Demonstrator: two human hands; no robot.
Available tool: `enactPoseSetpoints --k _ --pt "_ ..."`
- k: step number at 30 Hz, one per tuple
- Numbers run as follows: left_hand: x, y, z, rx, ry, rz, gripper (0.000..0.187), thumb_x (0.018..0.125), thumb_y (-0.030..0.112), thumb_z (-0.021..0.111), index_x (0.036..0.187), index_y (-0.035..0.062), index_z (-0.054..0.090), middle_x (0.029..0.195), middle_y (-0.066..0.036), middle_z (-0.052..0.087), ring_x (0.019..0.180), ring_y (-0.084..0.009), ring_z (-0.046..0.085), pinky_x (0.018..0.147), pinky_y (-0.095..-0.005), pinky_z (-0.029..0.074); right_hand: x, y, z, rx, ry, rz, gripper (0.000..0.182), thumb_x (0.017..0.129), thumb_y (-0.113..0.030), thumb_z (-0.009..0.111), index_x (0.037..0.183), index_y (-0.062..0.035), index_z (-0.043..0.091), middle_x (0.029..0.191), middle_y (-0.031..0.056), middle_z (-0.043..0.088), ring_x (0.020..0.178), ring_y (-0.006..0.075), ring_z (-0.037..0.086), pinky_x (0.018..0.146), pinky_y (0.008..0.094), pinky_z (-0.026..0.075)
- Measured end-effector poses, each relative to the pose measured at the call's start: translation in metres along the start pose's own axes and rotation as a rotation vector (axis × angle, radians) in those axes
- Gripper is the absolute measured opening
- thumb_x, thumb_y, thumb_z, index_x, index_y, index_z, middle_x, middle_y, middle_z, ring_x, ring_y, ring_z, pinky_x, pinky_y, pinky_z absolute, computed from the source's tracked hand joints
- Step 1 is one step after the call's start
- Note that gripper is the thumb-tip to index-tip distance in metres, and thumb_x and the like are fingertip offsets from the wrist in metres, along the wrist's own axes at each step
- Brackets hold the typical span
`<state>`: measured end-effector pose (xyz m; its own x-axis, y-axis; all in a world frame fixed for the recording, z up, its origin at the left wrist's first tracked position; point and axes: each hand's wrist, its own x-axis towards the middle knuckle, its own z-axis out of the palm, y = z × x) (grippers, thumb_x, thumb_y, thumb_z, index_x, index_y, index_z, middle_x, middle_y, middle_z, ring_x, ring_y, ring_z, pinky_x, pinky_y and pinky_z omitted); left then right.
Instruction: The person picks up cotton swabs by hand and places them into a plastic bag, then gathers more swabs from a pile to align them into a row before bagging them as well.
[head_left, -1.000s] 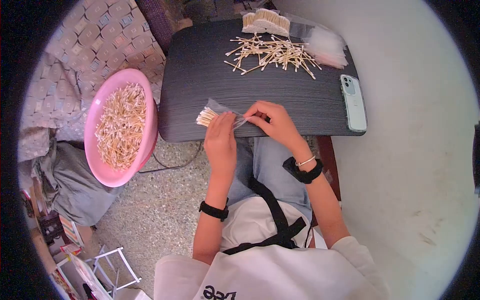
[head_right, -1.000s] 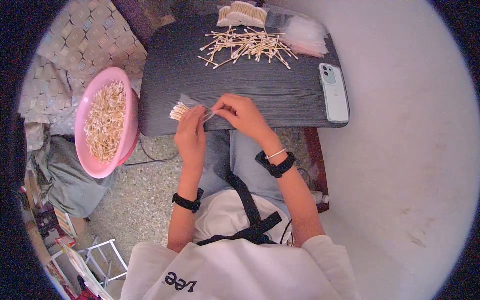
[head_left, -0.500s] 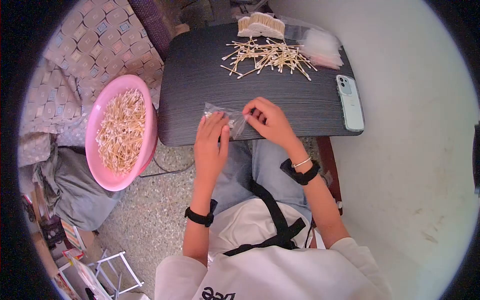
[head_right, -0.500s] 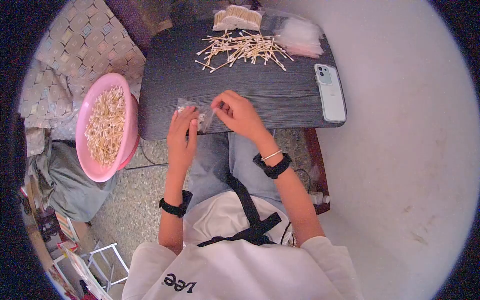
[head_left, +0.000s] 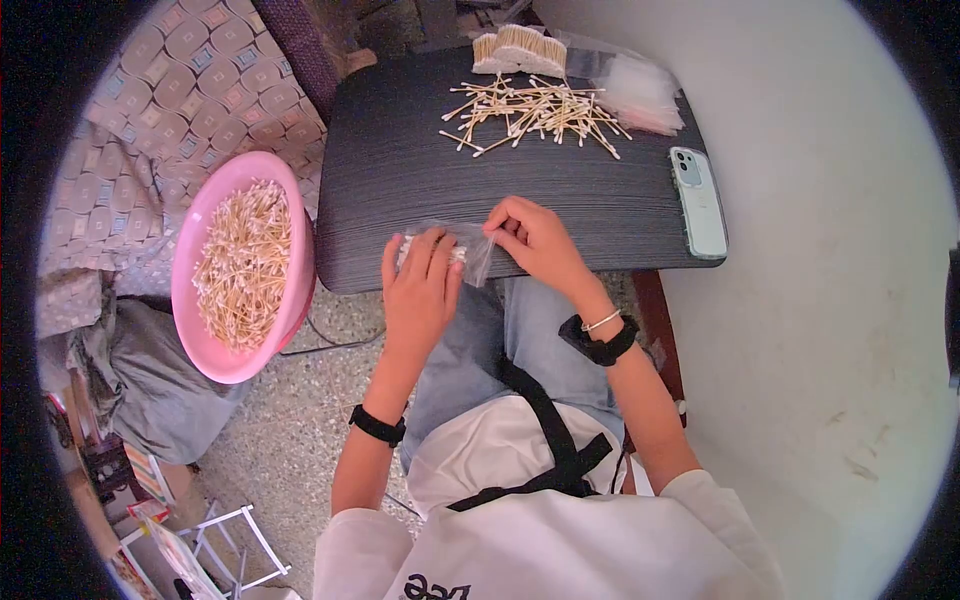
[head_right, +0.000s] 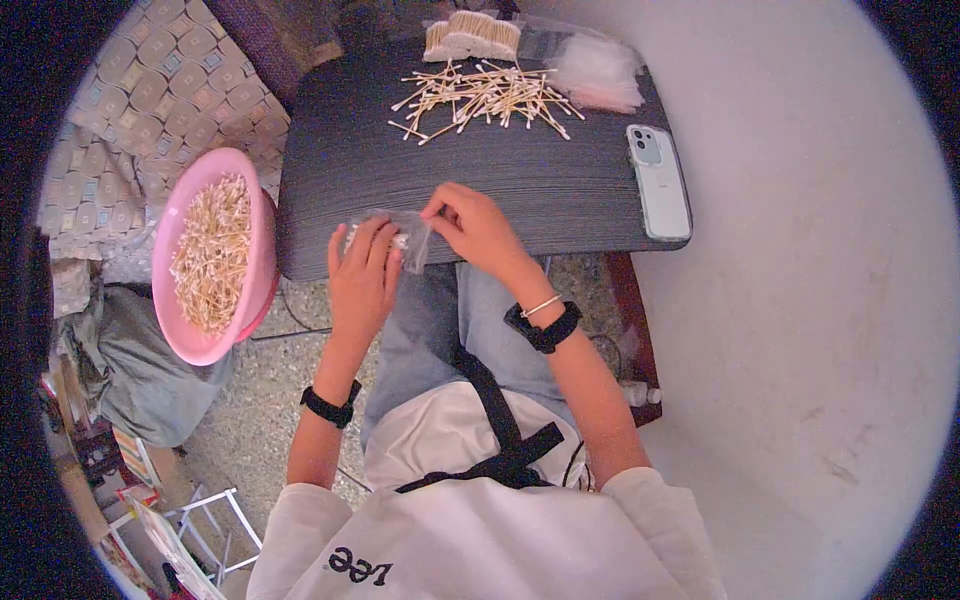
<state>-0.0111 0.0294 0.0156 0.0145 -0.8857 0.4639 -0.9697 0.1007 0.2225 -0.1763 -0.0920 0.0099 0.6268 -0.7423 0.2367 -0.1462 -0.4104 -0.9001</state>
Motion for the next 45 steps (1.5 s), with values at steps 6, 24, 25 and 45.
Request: enactPoseSetpoints --k 6,24,25,45 --pt "0.018 0.005 -0.025 -0.403 0.083 -0.117 0.028 0.096 0.017 0.053 0.12 0.0026 0.059 0.122 -0.009 0.063 0.118 -0.0251 0.058 0.112 -0.0483 0.03 -0.001 0.005 0.001 -0.021 0.069 -0.009 0.007 0.086 -0.004 0.067 0.092 -0.0031 0.063 0.083 0.0019 0.061 0.063 0.0066 0.052 0.057 0.0225 0.043" --pt "0.033 0.14 -0.198 -1.396 0.307 0.084 0.016 0.072 0.018 0.067 0.08 0.0083 0.058 0.083 -0.007 0.061 0.068 -0.0233 0.056 0.066 -0.0363 0.044 -0.001 0.004 -0.001 -0.037 0.03 0.064 0.009 0.085 -0.008 0.07 0.089 -0.0024 0.065 0.076 0.0029 0.06 0.06 0.0071 0.052 0.055 0.0233 0.043" --pt "0.031 0.141 -0.203 -1.326 0.278 0.06 0.015 0.072 0.018 0.066 0.079 0.009 0.058 0.081 -0.006 0.06 0.067 -0.0226 0.055 0.065 -0.0356 0.044 0.0 0.005 0.0 -0.029 0.034 0.049 0.008 0.086 -0.007 0.069 0.09 -0.0018 0.065 0.076 0.0016 0.06 0.06 0.0045 0.051 0.055 0.0211 0.042" --pt "0.011 0.101 -0.089 -0.608 0.362 0.113 0.016 0.073 0.019 0.073 0.081 0.0089 0.063 0.074 -0.003 0.06 0.067 -0.0257 0.06 0.06 -0.0396 0.045 0.0 0.004 -0.001 -0.078 0.042 0.025 0.008 0.085 -0.008 0.07 0.089 -0.0037 0.065 0.073 0.0005 0.058 0.06 0.006 0.05 0.054 0.0228 0.042"
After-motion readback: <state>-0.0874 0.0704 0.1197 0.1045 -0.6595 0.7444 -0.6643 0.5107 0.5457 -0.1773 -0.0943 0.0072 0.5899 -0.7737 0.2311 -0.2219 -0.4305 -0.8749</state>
